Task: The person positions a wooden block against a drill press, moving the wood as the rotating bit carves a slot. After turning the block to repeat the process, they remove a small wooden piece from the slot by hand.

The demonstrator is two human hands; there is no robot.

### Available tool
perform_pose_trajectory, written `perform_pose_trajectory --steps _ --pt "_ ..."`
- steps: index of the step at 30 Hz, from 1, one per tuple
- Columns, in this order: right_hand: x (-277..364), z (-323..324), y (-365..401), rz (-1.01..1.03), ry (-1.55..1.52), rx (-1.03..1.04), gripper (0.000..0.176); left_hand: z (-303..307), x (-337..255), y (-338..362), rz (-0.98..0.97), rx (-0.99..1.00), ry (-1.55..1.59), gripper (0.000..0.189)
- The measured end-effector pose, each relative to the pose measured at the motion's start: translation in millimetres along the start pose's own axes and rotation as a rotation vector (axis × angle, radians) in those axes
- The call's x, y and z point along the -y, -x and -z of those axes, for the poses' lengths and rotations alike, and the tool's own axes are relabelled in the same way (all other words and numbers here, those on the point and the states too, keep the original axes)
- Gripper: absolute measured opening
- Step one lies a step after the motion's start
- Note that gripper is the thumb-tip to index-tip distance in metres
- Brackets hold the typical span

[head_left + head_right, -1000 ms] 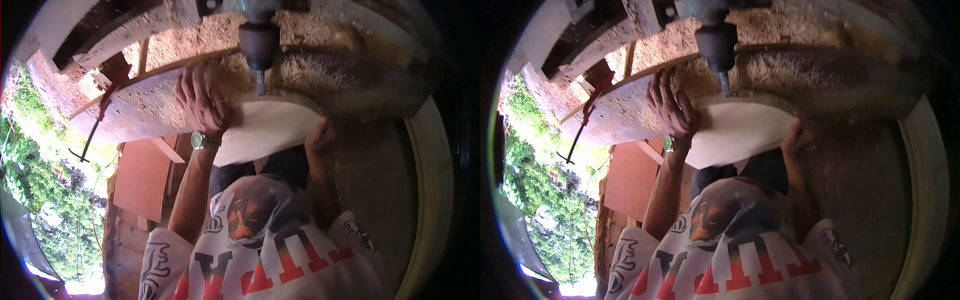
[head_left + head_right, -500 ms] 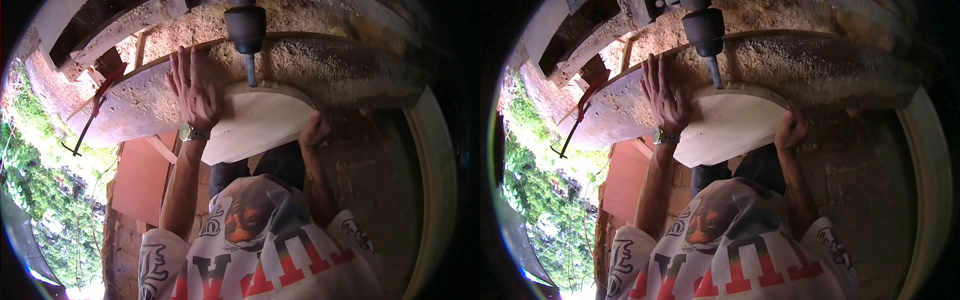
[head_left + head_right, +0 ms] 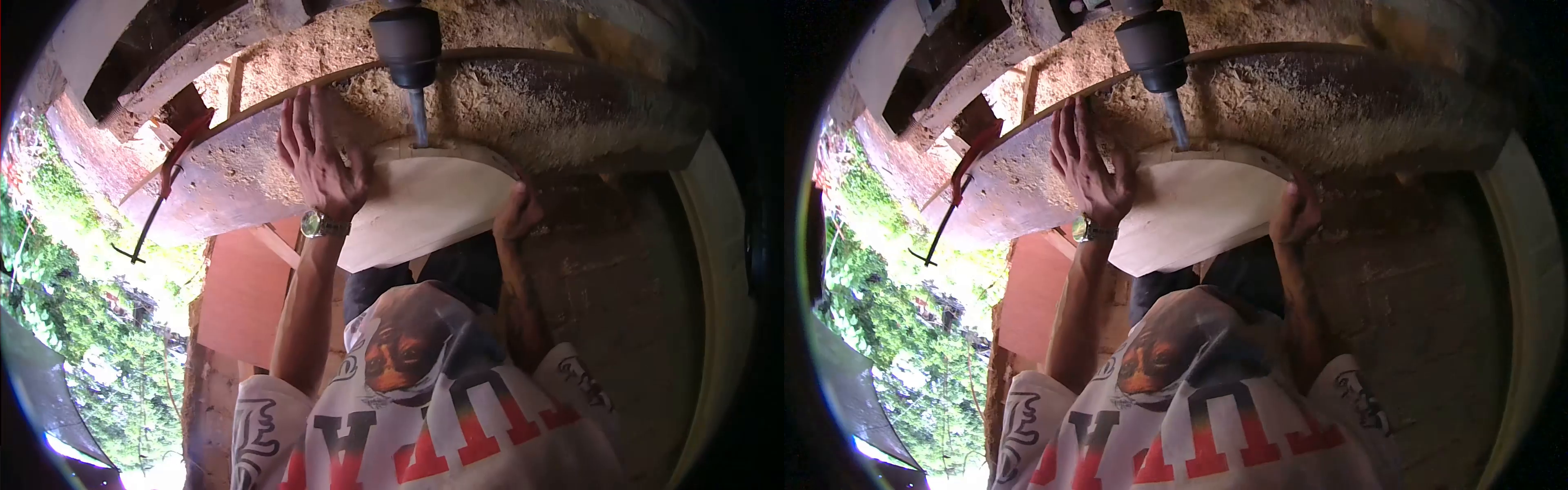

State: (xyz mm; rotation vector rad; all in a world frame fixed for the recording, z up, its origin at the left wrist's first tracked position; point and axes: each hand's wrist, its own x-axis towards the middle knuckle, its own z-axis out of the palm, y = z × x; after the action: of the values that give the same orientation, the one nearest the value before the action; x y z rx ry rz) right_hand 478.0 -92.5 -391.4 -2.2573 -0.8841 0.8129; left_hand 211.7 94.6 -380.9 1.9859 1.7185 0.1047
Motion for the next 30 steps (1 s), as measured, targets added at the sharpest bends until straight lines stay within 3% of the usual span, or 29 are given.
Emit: perform_pose_trajectory --steps 3,17,21,27,30 --pt "5.4 -3.4 -2.8 0.075 -0.017 -0.028 0.052 2.2 -3.7 -4.8 -0.002 0.003 -0.045 0.084" --pt "0.2 -6.3 4.9 -0.041 -0.047 -0.06 0.052 4.0 -2.9 -11.6 -0.01 0.004 0.006 0.088" --pt "-0.3 -8.9 0.6 0.037 -0.036 -0.074 0.05 2.3 -2.9 -12.4 -0.01 -0.022 0.002 0.084" --pt "32.9 -15.2 -30.3 -0.031 -0.018 -0.02 0.046 11.7 9.1 -14.6 0.014 -0.016 -0.035 0.075" --pt "30.7 -9.7 -31.5 0.094 0.02 0.007 0.052 1.8 10.4 -23.0 -0.032 -0.06 -0.04 0.071"
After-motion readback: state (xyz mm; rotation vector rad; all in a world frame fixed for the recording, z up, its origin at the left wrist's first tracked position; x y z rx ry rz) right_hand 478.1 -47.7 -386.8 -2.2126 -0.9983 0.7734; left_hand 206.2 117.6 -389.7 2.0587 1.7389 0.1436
